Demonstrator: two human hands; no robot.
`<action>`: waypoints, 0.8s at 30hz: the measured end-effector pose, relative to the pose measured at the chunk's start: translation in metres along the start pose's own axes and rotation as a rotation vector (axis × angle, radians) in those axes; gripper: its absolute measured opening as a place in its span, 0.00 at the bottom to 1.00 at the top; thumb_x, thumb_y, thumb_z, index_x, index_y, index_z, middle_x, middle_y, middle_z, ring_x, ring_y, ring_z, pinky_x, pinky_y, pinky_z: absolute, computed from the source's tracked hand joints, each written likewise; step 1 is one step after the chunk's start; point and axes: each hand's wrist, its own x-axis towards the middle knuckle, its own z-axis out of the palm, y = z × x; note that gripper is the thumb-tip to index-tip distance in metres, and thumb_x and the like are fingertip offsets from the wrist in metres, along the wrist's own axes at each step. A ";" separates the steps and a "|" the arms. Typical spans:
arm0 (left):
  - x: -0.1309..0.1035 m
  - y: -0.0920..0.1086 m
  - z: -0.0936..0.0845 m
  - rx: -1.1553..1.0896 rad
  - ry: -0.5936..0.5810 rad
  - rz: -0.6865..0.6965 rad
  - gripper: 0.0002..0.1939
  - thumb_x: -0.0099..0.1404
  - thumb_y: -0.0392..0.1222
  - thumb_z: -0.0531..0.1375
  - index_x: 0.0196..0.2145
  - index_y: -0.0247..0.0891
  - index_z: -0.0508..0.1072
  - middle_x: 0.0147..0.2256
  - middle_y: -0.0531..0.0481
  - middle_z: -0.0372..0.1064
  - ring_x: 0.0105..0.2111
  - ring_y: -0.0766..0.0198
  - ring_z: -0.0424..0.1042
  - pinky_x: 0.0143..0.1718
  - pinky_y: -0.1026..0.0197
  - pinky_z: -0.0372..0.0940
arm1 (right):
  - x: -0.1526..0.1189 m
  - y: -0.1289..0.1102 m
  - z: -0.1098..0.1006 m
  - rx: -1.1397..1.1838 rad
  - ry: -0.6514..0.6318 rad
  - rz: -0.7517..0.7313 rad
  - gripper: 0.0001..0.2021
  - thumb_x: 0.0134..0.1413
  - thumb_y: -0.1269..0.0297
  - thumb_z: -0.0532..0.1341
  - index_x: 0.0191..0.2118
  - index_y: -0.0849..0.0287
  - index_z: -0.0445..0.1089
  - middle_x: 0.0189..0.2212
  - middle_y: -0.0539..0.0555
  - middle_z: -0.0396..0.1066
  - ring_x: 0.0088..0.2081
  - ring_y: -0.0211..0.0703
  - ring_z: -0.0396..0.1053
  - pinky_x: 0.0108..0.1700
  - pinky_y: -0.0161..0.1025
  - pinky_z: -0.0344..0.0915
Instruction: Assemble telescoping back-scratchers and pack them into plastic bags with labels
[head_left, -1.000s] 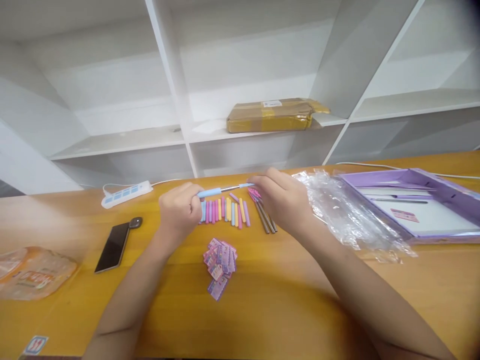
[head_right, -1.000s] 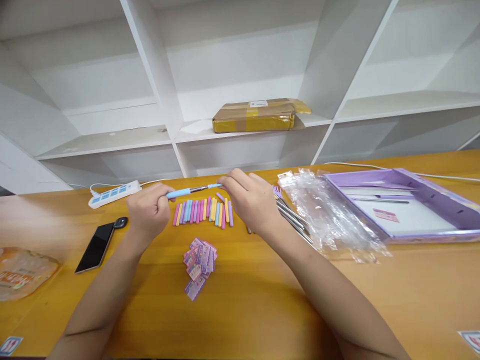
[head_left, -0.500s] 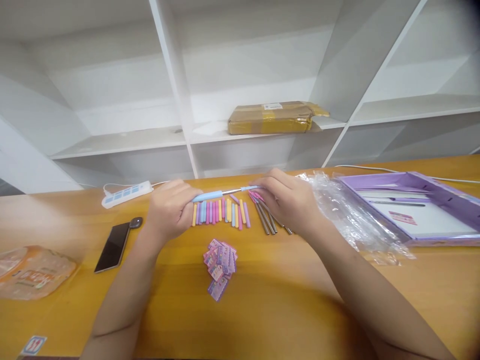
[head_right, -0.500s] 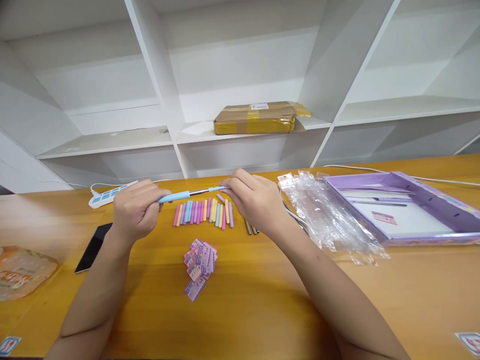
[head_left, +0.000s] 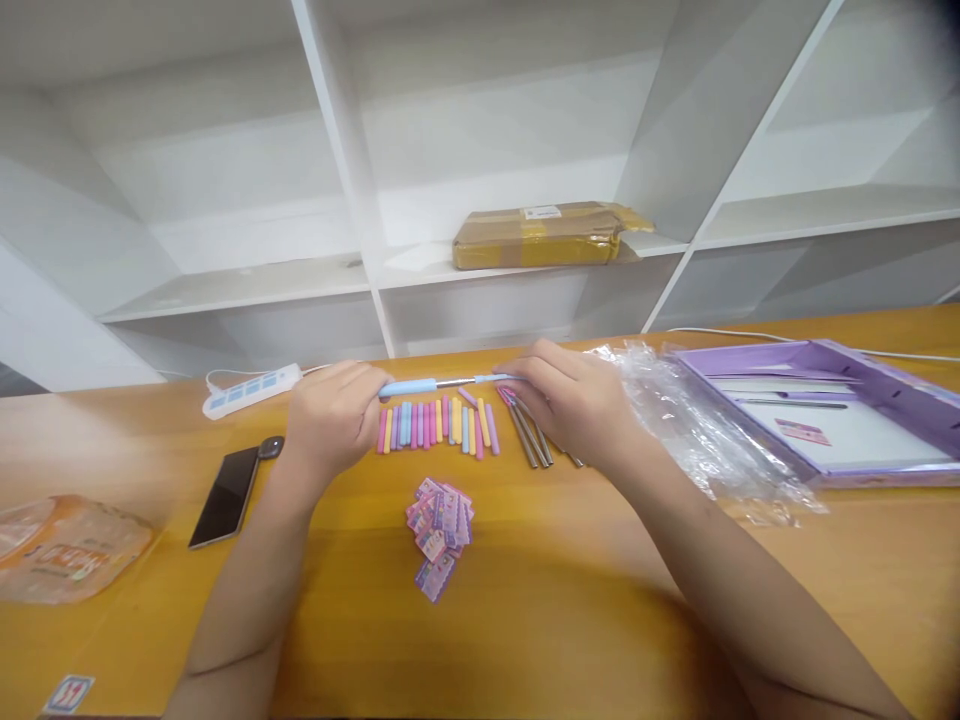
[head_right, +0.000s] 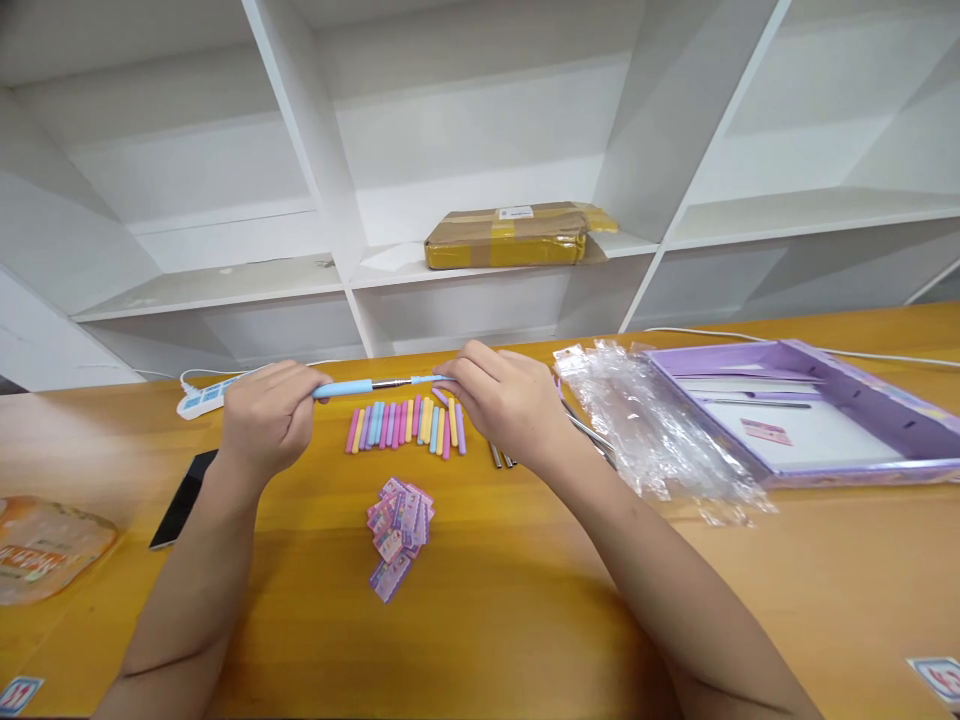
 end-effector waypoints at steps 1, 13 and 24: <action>0.000 -0.002 0.000 0.030 0.008 -0.006 0.15 0.66 0.25 0.52 0.30 0.41 0.71 0.25 0.52 0.70 0.26 0.60 0.66 0.29 0.56 0.57 | 0.000 0.001 0.000 -0.004 -0.005 0.006 0.11 0.79 0.66 0.58 0.42 0.57 0.76 0.32 0.51 0.75 0.29 0.37 0.66 0.33 0.36 0.58; -0.034 -0.105 -0.038 0.155 0.300 -0.379 0.08 0.52 0.29 0.55 0.21 0.40 0.67 0.19 0.55 0.59 0.22 0.65 0.60 0.24 0.60 0.51 | -0.019 0.117 -0.052 -0.014 0.105 0.242 0.14 0.73 0.51 0.65 0.38 0.52 0.80 0.30 0.54 0.75 0.28 0.41 0.66 0.33 0.40 0.60; -0.001 -0.025 -0.031 -0.065 0.079 -0.329 0.30 0.58 0.27 0.57 0.59 0.40 0.74 0.51 0.43 0.76 0.49 0.50 0.75 0.50 0.47 0.73 | -0.011 0.101 -0.061 0.030 0.145 0.165 0.06 0.70 0.62 0.68 0.38 0.53 0.79 0.29 0.52 0.76 0.27 0.39 0.67 0.31 0.39 0.61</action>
